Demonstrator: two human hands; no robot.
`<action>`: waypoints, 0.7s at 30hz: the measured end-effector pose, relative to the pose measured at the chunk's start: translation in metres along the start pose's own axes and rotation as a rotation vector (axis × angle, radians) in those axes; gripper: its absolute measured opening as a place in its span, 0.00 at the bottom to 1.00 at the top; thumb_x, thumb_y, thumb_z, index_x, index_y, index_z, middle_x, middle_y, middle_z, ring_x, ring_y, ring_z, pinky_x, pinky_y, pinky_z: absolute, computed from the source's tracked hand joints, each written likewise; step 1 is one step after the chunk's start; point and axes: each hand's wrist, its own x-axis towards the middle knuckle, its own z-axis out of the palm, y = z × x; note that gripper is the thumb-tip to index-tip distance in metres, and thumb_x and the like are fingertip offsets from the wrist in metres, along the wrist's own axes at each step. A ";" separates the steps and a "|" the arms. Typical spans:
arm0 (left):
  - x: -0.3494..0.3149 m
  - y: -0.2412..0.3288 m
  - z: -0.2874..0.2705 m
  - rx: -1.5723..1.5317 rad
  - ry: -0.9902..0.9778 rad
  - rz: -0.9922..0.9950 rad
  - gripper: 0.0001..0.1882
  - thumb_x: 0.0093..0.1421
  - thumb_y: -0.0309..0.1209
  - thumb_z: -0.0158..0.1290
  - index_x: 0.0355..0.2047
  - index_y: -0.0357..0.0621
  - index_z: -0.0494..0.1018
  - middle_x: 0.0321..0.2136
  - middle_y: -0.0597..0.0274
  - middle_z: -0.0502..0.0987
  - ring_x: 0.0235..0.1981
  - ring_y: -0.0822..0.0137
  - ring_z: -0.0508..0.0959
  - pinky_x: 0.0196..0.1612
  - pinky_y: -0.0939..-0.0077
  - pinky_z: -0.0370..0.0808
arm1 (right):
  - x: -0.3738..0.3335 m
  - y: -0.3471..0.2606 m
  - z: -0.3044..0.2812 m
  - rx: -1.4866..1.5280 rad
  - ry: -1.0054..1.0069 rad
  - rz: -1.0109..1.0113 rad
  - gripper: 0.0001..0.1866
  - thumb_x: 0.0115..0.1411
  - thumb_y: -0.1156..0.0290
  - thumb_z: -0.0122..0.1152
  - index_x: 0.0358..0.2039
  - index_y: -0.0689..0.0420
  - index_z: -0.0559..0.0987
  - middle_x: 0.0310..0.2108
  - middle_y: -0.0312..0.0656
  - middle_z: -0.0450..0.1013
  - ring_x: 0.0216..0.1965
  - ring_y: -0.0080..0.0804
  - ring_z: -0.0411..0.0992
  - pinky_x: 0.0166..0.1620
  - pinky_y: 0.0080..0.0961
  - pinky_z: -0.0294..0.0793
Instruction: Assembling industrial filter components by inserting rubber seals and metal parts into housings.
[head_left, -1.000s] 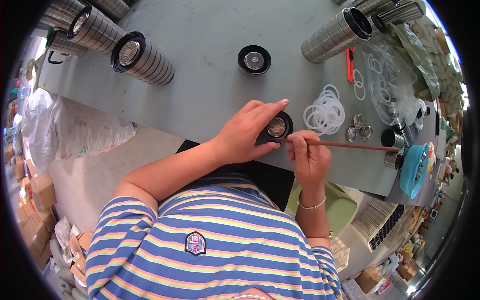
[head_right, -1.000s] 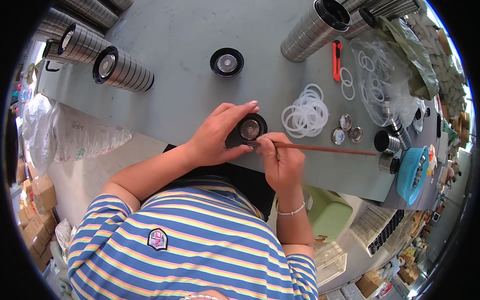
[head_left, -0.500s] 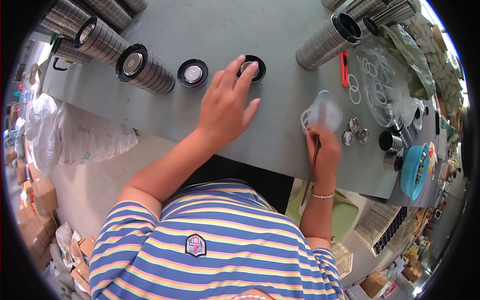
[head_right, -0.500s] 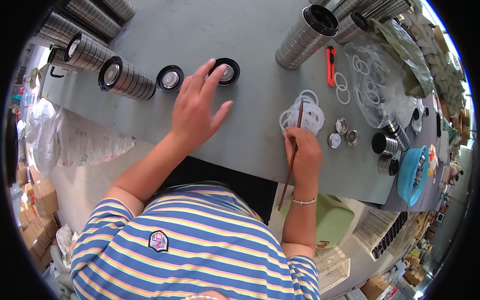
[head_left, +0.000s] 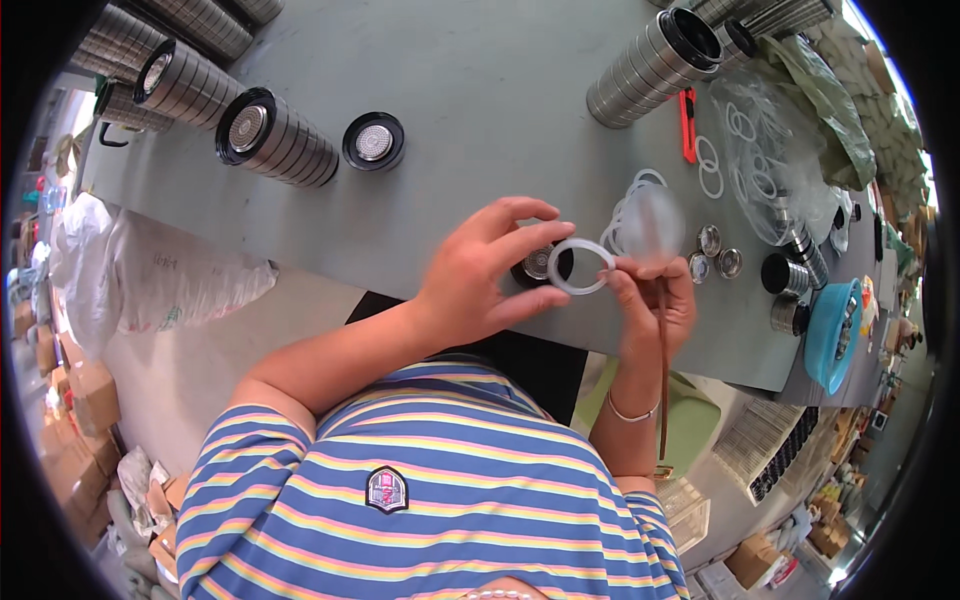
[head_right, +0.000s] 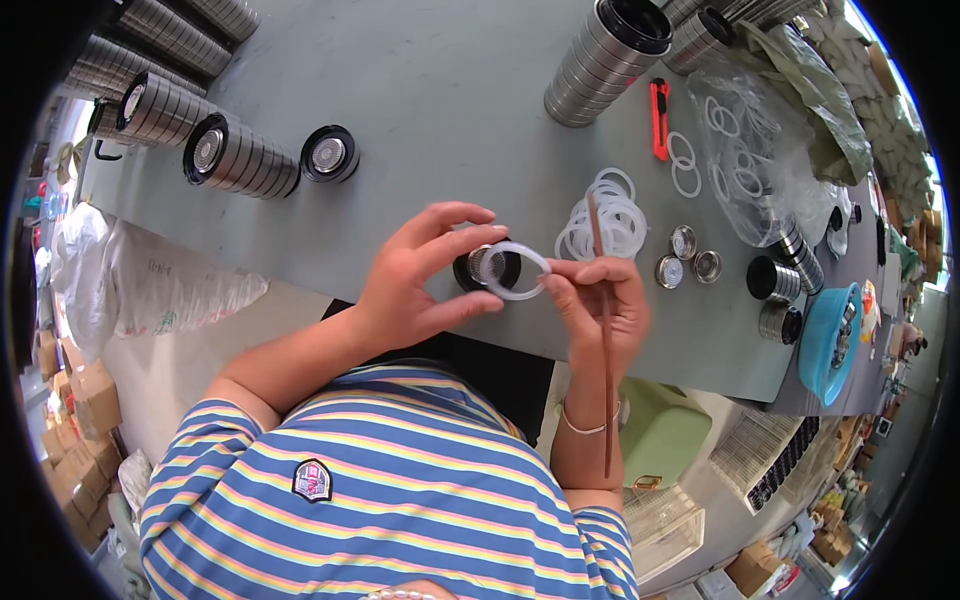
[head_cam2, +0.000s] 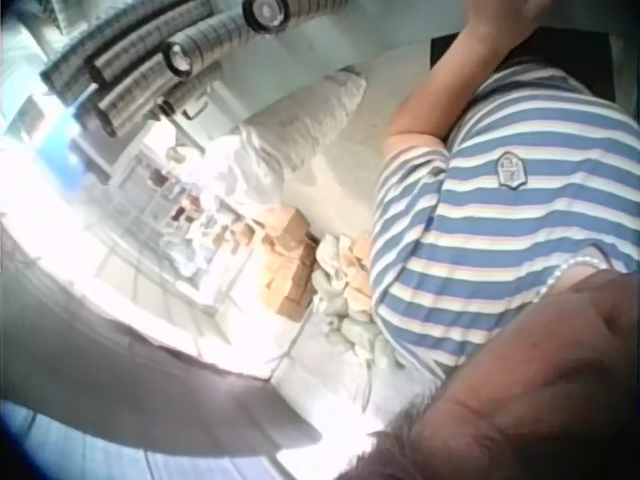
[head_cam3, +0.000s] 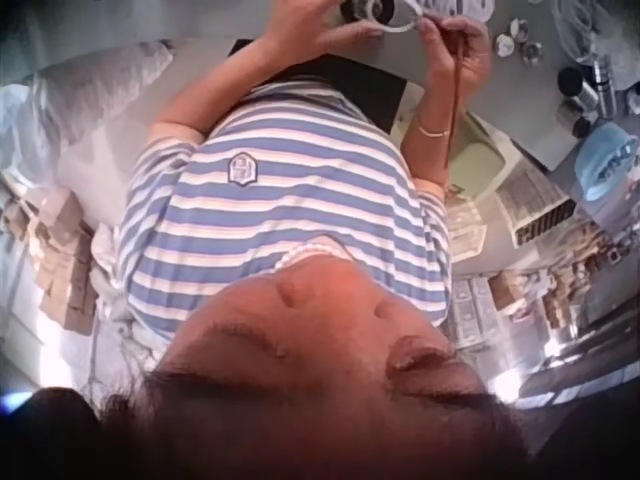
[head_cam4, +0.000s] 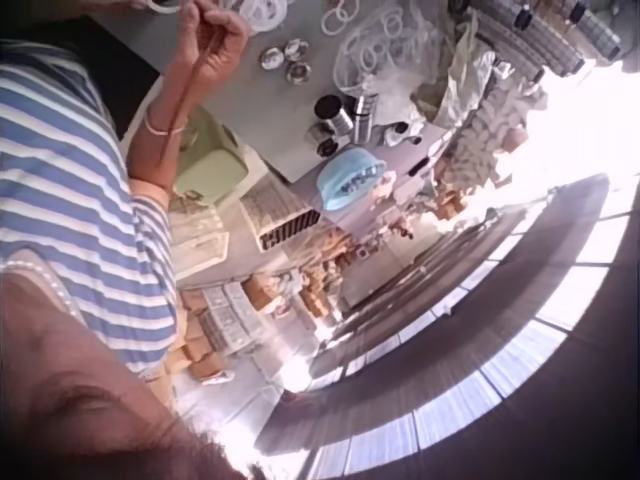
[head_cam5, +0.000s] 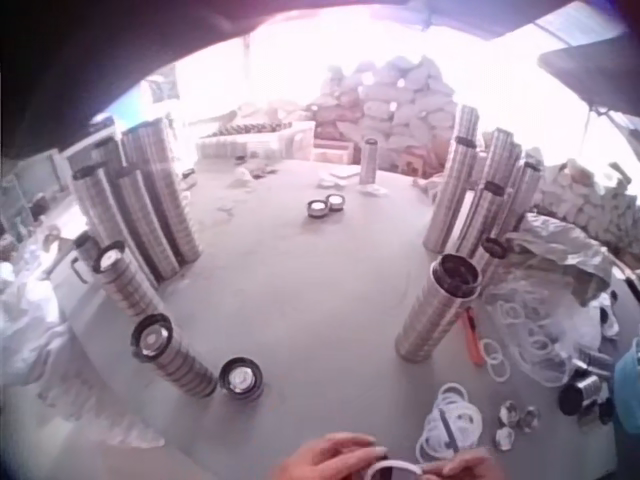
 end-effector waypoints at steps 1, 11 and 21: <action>0.000 0.003 -0.002 -0.216 -0.058 -0.188 0.23 0.56 0.33 0.72 0.52 0.47 0.82 0.49 0.61 0.78 0.29 0.68 0.75 0.34 0.73 0.76 | -0.002 0.001 0.002 0.029 -0.034 0.021 0.15 0.62 0.88 0.69 0.41 0.58 0.74 0.39 0.50 0.85 0.42 0.27 0.82 0.47 0.21 0.79; -0.002 0.000 -0.004 -0.874 -0.104 -0.859 0.07 0.67 0.28 0.65 0.41 0.37 0.86 0.32 0.69 0.84 0.29 0.80 0.77 0.30 0.83 0.73 | -0.003 0.009 0.015 0.044 0.008 0.117 0.16 0.61 0.88 0.70 0.43 0.58 0.74 0.37 0.44 0.82 0.40 0.25 0.81 0.46 0.20 0.79; -0.002 -0.012 -0.002 -0.539 -0.014 -0.546 0.04 0.61 0.24 0.68 0.37 0.41 0.88 0.32 0.66 0.81 0.27 0.78 0.77 0.30 0.82 0.73 | -0.005 0.021 0.020 -0.282 0.016 -0.051 0.17 0.60 0.87 0.71 0.43 0.59 0.73 0.37 0.41 0.81 0.40 0.25 0.80 0.48 0.21 0.79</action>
